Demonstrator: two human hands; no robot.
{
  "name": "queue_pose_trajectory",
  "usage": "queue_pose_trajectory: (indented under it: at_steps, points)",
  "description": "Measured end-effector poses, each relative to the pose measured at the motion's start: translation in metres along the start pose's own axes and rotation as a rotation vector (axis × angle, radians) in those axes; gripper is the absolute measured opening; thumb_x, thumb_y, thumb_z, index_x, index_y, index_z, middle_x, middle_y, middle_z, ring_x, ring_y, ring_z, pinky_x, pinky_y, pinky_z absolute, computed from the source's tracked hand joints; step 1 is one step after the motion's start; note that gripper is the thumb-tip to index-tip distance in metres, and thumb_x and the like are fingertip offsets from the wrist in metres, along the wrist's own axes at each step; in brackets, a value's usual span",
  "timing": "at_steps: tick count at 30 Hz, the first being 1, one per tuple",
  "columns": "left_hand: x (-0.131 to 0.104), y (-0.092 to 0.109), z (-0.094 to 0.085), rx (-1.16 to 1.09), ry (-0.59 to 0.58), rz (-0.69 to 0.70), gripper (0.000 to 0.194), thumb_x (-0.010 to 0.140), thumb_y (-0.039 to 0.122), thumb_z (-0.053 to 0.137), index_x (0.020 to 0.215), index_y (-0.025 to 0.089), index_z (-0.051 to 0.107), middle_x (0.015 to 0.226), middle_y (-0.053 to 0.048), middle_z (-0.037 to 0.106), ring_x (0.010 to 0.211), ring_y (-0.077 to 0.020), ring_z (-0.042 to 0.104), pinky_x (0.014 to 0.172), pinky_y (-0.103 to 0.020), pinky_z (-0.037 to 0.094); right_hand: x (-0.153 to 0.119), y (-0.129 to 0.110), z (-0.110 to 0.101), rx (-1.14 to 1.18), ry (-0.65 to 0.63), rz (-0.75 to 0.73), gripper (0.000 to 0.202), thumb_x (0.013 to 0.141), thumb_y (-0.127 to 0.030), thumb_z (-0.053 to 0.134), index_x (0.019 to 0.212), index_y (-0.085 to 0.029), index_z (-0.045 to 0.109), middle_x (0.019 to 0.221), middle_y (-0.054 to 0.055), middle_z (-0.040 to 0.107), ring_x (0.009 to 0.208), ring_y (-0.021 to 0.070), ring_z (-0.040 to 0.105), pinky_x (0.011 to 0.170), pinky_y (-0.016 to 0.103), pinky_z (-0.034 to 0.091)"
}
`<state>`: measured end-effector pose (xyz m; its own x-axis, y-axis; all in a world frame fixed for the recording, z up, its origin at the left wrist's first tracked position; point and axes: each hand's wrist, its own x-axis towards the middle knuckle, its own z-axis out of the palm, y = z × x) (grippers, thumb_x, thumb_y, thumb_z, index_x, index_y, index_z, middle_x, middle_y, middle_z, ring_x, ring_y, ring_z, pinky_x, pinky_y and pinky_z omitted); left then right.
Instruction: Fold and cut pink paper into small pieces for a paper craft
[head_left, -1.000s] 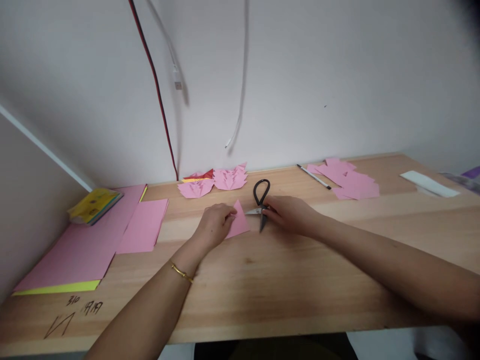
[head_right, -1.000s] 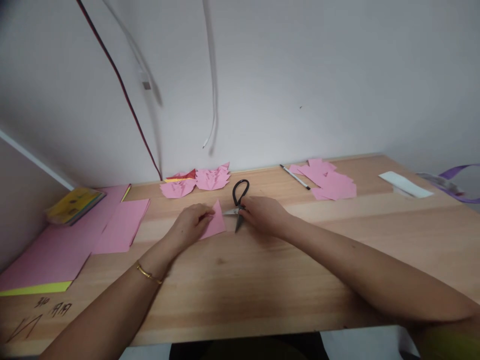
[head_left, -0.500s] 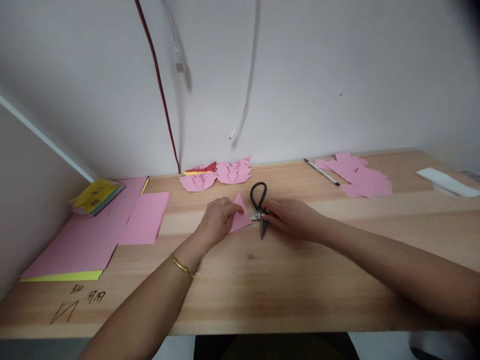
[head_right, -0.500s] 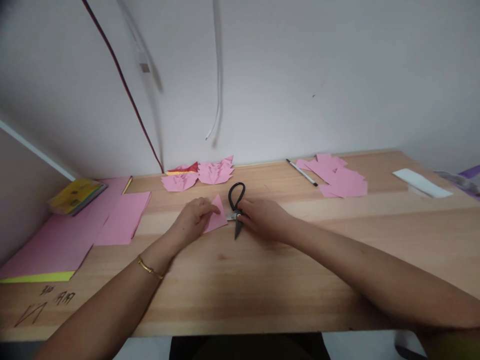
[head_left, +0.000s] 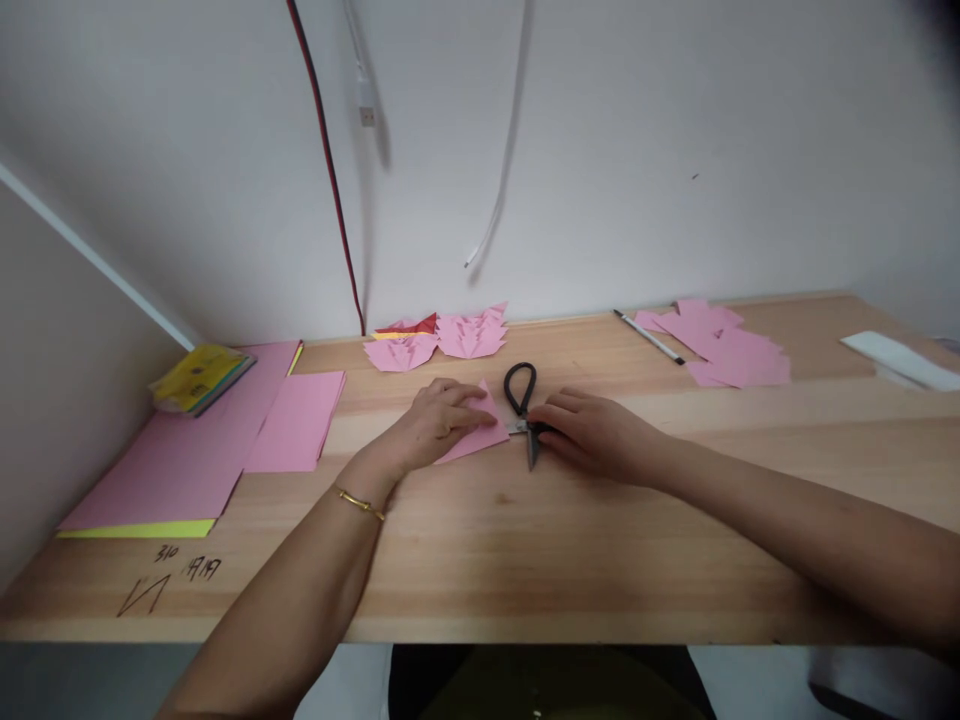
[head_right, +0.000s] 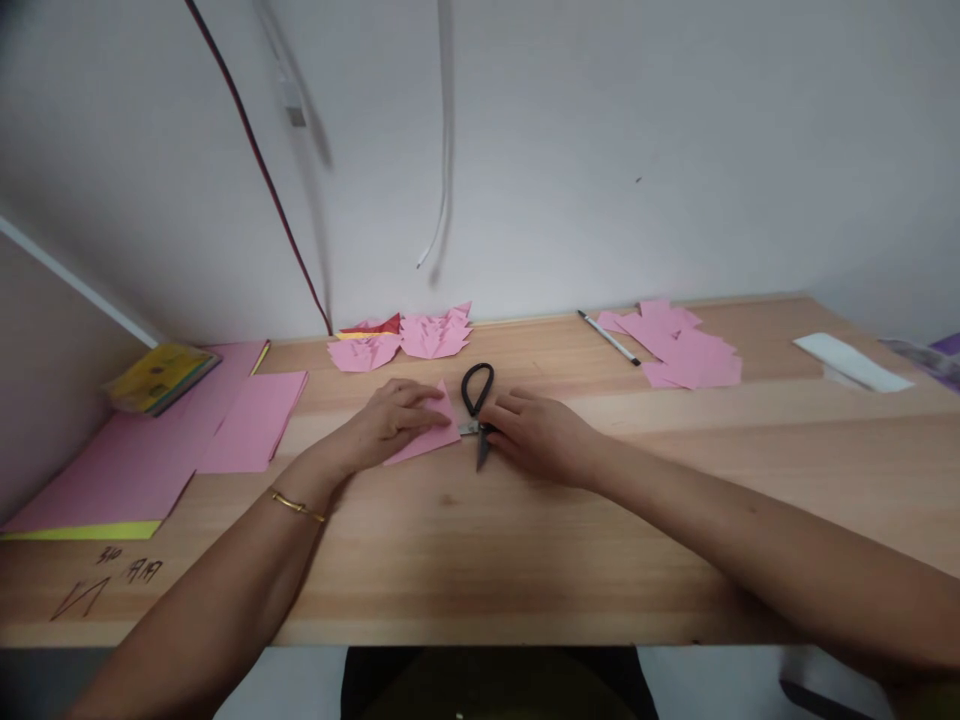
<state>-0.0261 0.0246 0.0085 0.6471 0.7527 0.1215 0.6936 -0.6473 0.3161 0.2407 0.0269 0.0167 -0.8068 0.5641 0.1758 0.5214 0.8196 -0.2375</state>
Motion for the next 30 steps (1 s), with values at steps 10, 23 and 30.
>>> queue_pose_trajectory:
  at_steps: [10, 23, 30]
  points:
    - [-0.001, 0.004, 0.001, 0.029, 0.019, -0.013, 0.030, 0.090, 0.025, 0.046, 0.108, 0.032, 0.068, 0.131, -0.004, 0.054, 0.118, -0.0228, 0.044, 0.100, -0.042, 0.034, -0.005, 0.002, 0.006, 0.024, 0.025, -0.078, 0.034, 0.088, -0.035, 0.051, 0.114, -0.014, 0.060, 0.101, 0.013, 0.062, 0.091, 0.0234, 0.055, 0.081, 0.039, 0.045]
    - [-0.002, 0.003, 0.007, 0.031, 0.030, -0.012, 0.028, 0.088, 0.041, 0.050, 0.111, 0.039, 0.065, 0.133, -0.001, 0.052, 0.117, -0.0236, 0.042, 0.100, -0.042, 0.031, 0.001, 0.019, 0.020, -0.028, 0.071, -0.216, 0.033, 0.088, -0.018, 0.043, 0.116, -0.020, 0.061, 0.091, 0.009, 0.060, 0.082, 0.0185, 0.053, 0.075, 0.034, 0.047]
    - [-0.001, 0.005, 0.008, 0.046, 0.035, -0.021, 0.027, 0.087, 0.040, 0.051, 0.109, 0.039, 0.067, 0.132, 0.001, 0.053, 0.115, -0.0245, 0.041, 0.098, -0.042, 0.031, -0.017, 0.006, 0.014, -0.021, 0.051, -0.114, 0.034, 0.091, -0.021, 0.039, 0.115, -0.018, 0.062, 0.090, 0.010, 0.061, 0.080, 0.0195, 0.054, 0.070, 0.033, 0.049]
